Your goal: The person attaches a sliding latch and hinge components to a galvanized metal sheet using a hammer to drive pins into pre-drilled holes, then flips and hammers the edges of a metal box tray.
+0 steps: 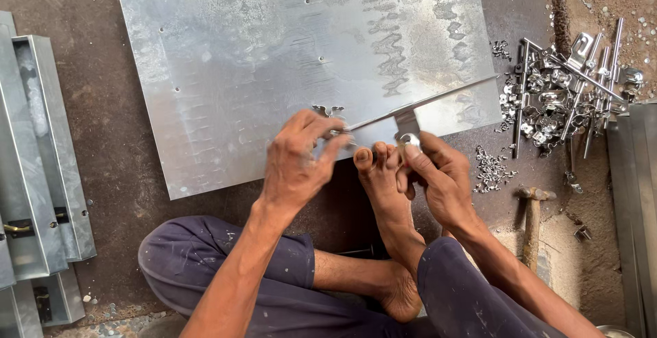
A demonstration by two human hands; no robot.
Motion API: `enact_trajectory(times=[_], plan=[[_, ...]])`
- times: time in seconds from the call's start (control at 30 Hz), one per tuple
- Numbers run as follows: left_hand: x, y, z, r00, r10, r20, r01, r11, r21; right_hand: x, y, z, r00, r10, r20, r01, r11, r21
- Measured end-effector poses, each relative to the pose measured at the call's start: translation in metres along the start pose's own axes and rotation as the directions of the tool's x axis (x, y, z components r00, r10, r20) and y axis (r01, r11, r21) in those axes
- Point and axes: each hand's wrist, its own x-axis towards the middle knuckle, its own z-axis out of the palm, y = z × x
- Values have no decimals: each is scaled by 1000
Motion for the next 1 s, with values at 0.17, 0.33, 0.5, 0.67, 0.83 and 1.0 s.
enact_trajectory(times=[0.17,0.33,0.5,0.67,0.83,1.0], plan=[[38,-52,1,1000,-14,25,12,998,64,11,15,-22,960,258,110,-278,926,256],[55,-75,2,986,-157,53,165,952,-258,3,18,-14,926,248,285,-187,956,-224],[53,-49,-4,927,-311,211,362,889,-281,-4,14,5,912,130,389,19,934,-357],[52,-33,-16,874,-356,330,417,898,-136,-5,11,9,891,289,350,-54,834,-549],[44,-38,-20,715,-329,617,451,891,-48,-12,10,3,917,174,360,-13,913,-408],[28,-47,-9,969,208,131,-239,923,301,-9,-1,-9,937,289,193,-233,935,-267]])
